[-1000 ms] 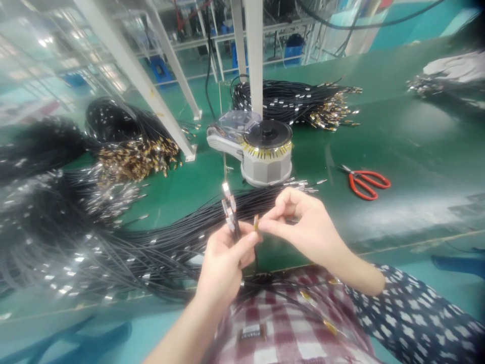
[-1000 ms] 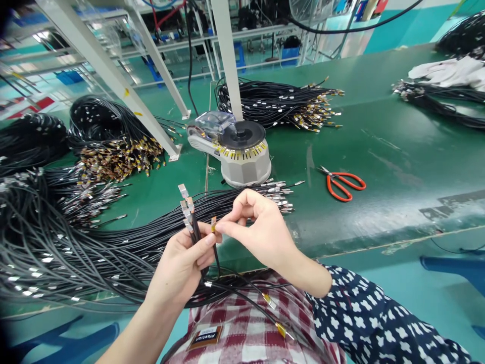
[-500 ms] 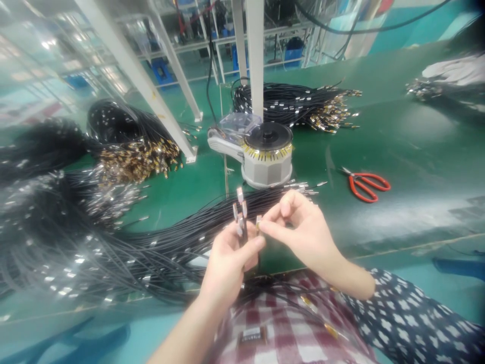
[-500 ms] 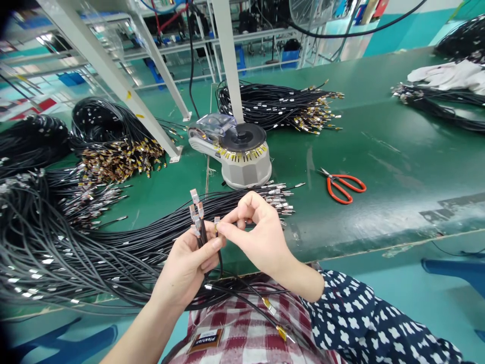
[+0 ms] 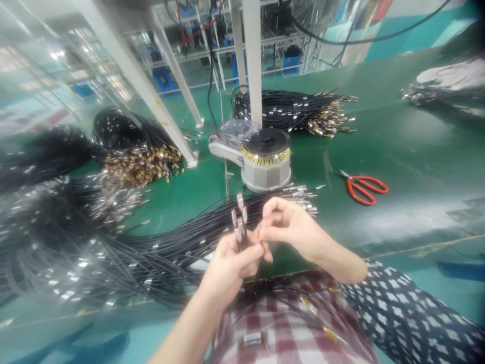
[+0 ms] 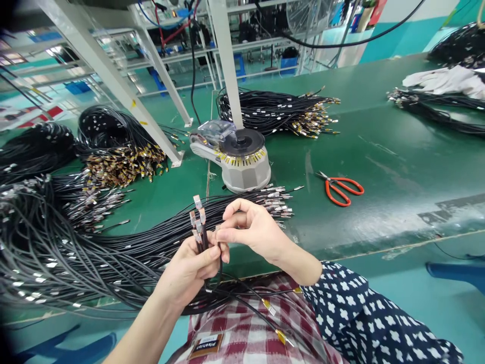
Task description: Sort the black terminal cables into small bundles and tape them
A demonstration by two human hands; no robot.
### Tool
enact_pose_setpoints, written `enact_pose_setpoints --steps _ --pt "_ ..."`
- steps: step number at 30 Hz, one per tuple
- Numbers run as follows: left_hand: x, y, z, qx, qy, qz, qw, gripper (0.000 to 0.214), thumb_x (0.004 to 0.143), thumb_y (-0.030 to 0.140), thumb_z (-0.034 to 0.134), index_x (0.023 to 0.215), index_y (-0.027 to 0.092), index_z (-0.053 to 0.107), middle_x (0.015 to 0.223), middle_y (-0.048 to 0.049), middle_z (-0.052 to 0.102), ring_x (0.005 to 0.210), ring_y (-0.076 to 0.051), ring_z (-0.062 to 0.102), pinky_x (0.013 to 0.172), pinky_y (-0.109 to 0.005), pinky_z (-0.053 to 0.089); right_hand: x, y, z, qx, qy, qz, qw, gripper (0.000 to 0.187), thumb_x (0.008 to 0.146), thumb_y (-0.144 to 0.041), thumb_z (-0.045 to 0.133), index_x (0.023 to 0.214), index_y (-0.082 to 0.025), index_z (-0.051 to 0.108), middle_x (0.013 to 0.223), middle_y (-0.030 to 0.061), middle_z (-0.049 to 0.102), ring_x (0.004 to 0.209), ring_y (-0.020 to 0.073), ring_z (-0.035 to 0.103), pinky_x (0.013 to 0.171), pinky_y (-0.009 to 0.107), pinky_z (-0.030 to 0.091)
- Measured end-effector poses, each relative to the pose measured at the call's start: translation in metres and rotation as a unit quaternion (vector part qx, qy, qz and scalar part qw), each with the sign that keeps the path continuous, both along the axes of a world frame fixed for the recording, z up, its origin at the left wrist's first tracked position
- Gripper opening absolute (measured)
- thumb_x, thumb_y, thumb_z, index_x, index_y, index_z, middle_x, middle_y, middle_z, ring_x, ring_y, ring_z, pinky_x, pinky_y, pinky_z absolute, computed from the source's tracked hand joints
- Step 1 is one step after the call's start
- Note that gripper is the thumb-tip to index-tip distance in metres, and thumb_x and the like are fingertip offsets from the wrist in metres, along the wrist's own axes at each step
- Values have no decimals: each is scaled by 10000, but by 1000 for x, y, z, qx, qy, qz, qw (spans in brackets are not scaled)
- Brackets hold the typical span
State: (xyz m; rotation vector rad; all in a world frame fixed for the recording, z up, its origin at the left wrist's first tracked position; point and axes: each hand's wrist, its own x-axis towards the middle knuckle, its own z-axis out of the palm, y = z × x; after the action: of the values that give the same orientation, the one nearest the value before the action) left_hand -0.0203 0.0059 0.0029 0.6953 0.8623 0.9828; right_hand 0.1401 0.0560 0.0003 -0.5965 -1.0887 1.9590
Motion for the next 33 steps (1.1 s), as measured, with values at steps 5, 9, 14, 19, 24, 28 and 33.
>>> enact_pose_setpoints --steps 5,9,14,19,24,28,33 --pt "4 3 0 -20 -2 19 1000 235 692 271 807 812 125 668 689 1 583 402 19 283 408 -173 155 13 14 7 54 -123 -46 990 182 792 -276 723 863 -176 589 807 30 753 724 148 708 740 301 547" --pt "8 4 0 -28 -4 19 999 225 804 355 704 818 132 680 649 28 504 404 10 282 409 -173 157 11 17 23 160 -254 -117 947 135 776 -275 714 841 -165 669 853 42 730 777 163 675 726 290 521" --pt "9 1 -1 -37 -2 39 999 222 835 351 663 794 134 674 607 27 517 371 -7 328 391 -180 182 3 11 29 150 -264 -102 947 165 777 -286 690 690 -159 633 657 2 653 616 126 591 623 266 476" --pt "8 2 2 -10 22 132 991 216 815 324 691 734 127 656 691 -20 604 536 -90 556 503 -212 425 7 12 27 56 -199 -47 977 241 726 -319 741 666 -162 568 654 -9 651 553 88 551 584 233 456" --pt "6 3 7 -4 43 141 989 220 788 345 723 785 147 628 566 61 464 413 -18 322 396 -160 232 10 10 28 39 -228 12 973 240 709 -297 758 663 -157 569 623 -7 654 558 92 564 582 225 455" --pt "7 1 7 -14 82 69 994 257 695 298 807 783 139 625 568 58 495 393 6 258 393 -164 168 7 9 30 73 -250 8 965 214 751 -303 706 660 -158 577 572 -26 604 526 86 524 522 211 408" --pt "9 2 6 -37 63 126 989 317 625 299 847 701 133 588 557 24 577 370 14 271 393 -163 150 23 49 25 181 -302 -235 906 201 768 -357 673 776 -156 665 680 17 661 599 120 567 576 247 451"
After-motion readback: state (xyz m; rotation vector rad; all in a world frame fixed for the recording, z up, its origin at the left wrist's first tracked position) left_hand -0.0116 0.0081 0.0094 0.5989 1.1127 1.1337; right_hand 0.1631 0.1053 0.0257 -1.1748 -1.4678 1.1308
